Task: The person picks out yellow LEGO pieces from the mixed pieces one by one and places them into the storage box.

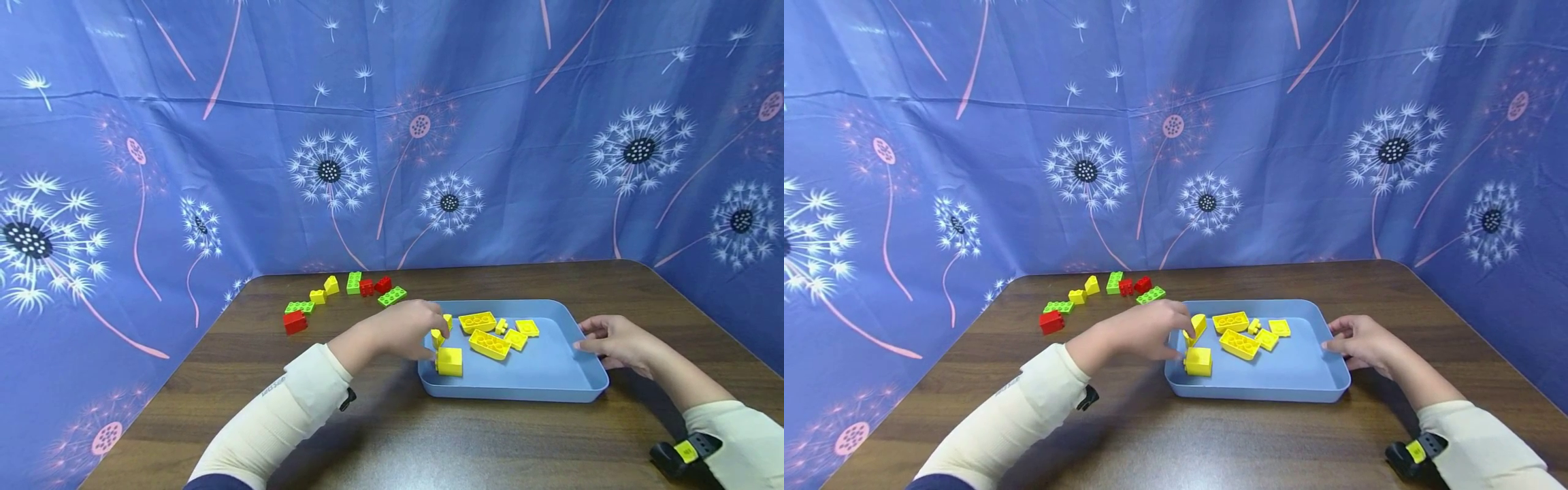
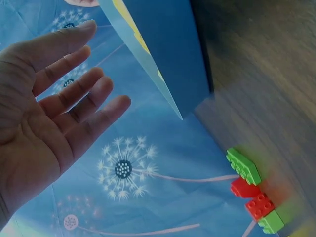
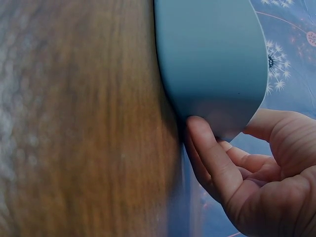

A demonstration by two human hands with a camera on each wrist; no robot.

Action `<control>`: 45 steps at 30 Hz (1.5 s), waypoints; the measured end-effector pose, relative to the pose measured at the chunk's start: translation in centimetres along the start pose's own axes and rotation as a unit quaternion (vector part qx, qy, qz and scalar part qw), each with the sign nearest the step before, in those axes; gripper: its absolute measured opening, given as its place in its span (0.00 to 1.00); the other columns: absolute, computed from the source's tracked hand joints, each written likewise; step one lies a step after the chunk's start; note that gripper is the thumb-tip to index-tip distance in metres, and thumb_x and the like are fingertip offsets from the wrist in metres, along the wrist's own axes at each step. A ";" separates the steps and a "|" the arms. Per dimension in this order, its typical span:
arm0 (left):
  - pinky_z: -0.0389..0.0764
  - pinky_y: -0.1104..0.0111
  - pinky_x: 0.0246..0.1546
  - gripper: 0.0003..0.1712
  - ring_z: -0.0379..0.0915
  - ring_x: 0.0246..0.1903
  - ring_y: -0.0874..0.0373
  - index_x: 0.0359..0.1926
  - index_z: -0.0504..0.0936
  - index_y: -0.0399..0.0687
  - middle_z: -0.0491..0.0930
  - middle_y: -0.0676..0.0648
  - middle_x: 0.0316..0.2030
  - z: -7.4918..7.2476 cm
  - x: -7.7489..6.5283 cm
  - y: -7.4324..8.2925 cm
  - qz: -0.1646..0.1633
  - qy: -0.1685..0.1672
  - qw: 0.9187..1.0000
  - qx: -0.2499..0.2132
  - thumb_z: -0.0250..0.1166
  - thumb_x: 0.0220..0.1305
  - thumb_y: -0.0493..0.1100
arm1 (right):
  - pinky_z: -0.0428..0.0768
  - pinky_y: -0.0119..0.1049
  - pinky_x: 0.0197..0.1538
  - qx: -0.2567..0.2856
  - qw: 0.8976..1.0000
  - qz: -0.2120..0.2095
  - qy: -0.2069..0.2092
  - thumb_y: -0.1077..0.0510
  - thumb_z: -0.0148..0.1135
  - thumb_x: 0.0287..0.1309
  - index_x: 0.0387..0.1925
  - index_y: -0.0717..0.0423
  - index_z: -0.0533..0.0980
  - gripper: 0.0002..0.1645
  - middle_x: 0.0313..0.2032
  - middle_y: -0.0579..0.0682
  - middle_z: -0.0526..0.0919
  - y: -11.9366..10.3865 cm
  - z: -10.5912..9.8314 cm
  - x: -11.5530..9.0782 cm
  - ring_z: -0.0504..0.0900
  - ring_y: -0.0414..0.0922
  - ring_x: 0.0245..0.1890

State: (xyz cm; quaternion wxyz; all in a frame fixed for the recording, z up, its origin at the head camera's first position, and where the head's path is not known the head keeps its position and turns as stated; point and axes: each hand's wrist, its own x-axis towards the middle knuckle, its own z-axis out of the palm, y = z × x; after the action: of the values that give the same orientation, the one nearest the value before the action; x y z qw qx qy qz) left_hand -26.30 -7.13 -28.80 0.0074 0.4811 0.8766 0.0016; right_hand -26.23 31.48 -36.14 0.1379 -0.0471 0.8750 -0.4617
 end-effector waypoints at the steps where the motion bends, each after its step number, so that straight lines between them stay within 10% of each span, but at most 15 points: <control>1: 0.75 0.75 0.47 0.20 0.74 0.41 0.62 0.49 0.85 0.49 0.81 0.51 0.44 -0.1 -0.1 -0.1 -0.004 0.000 1.000 0.000 0.75 0.53 0.45 | 0.83 0.50 0.41 -0.001 1.000 0.000 0.001 0.60 0.64 0.61 0.59 0.83 0.58 0.37 0.44 0.66 0.76 0.0 0.0 0.0 0.81 0.51 0.41; 45: 0.78 0.62 0.46 0.17 0.76 0.41 0.53 0.41 0.86 0.43 0.80 0.47 0.40 0.6 -4.9 -8.6 -0.147 0.081 0.985 -0.039 0.77 0.47 0.38 | 0.83 0.50 0.42 -0.003 1.000 0.008 0.002 0.58 0.63 0.61 0.60 0.83 0.58 0.38 0.45 0.67 0.75 0.0 0.0 0.1 0.81 0.51 0.42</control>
State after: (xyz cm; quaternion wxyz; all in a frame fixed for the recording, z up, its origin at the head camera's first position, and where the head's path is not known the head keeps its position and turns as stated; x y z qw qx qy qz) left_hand -30.87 -15.91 -29.41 -0.0449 0.3443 0.9349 0.0734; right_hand -26.30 31.49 -36.11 0.1393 -0.0396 0.8772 -0.4578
